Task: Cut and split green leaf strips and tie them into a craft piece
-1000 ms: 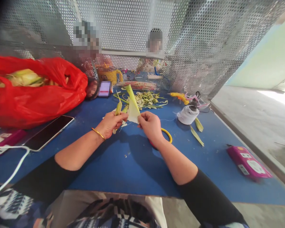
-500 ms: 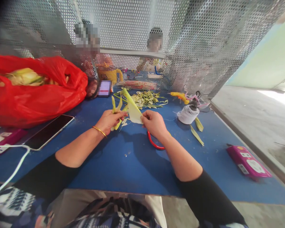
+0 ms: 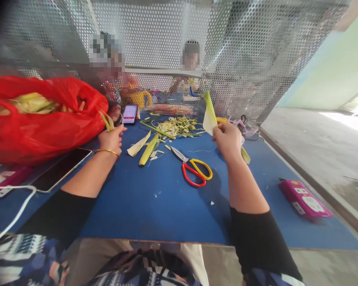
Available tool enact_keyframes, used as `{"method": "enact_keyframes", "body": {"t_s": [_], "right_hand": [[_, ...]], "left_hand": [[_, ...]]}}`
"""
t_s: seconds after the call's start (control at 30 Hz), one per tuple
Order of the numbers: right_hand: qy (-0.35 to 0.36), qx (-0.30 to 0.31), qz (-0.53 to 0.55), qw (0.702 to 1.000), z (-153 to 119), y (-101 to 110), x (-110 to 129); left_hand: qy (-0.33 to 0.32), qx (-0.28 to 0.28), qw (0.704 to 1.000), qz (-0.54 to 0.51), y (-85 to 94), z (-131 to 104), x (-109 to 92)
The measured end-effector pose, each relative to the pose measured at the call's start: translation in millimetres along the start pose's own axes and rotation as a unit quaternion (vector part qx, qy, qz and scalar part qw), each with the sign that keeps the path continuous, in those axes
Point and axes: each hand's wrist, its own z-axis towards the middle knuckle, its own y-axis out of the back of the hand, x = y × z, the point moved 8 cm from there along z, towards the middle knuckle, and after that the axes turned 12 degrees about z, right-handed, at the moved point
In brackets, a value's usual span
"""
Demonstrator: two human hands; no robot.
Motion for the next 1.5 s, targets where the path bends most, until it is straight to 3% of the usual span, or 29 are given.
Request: {"method": "enact_keyframes", "body": {"t_s": [0.13, 0.23, 0.33, 0.4, 0.57, 0.83, 0.9, 0.93, 1.0, 1.03, 1.1, 1.17, 1.23, 1.37, 1.5], "right_hand": [[0.014, 0.018, 0.056, 0.998, -3.9, -11.7, 2.7], [0.040, 0.015, 0.077, 0.996, -9.0, -15.5, 10.6], [0.047, 0.019, 0.068, 0.996, -12.5, -16.9, 14.7], [0.050, 0.028, 0.056, 0.997, -13.4, -18.4, 15.2], [0.044, 0.057, 0.057, 0.996, -13.2, -29.9, 8.7], [0.006, 0.201, 0.131, 0.971, -37.5, -74.5, 9.5], [0.005, 0.222, 0.123, 0.967, -45.4, -81.9, 12.1], [0.001, 0.233, 0.123, 0.965, -49.2, -85.9, 12.6], [-0.018, 0.262, 0.135, 0.955, -57.5, -95.2, 12.5], [-0.031, 0.281, 0.147, 0.948, -61.9, -100.1, 12.1], [-0.054, 0.317, 0.172, 0.931, -70.5, -108.9, 12.5], [-0.062, 0.357, 0.185, 0.913, -78.3, -115.6, 14.7], [-0.061, 0.395, 0.184, 0.898, -84.3, -119.8, 16.9], [-0.074, 0.430, 0.186, 0.880, -87.6, -121.1, 16.4], [-0.128, 0.377, 0.212, 0.893, -82.5, -116.5, 11.5]], "left_hand": [[-0.086, 0.070, 0.990, 0.083, -36.3, -10.5, -11.6], [-0.207, 0.118, 0.921, 0.309, -77.0, -18.1, -35.5], [-0.253, 0.156, 0.855, 0.426, -109.4, -14.6, -53.6], [-0.267, 0.164, 0.823, 0.474, -119.8, -10.1, -62.8], [-0.242, 0.155, 0.818, 0.499, -101.3, -15.0, -60.0], [-0.238, 0.186, 0.730, 0.613, -38.0, -63.7, -19.5], [-0.264, 0.178, 0.738, 0.594, -30.3, -70.6, -23.6], [-0.289, 0.172, 0.756, 0.562, -29.3, -74.7, -29.6], [-0.321, 0.178, 0.818, 0.443, -31.2, -83.1, -42.3], [-0.304, 0.196, 0.858, 0.365, -33.6, -85.4, -44.5], [-0.187, 0.283, 0.921, 0.191, -46.2, -88.9, -33.9], [-0.079, 0.329, 0.940, 0.050, -57.9, -93.2, -22.1], [-0.038, 0.321, 0.946, -0.039, -61.0, -91.9, -16.0], [-0.038, 0.277, 0.955, -0.096, -51.4, -79.1, -10.9], [-0.044, 0.239, 0.965, -0.104, -38.5, -71.1, -12.8]]}}
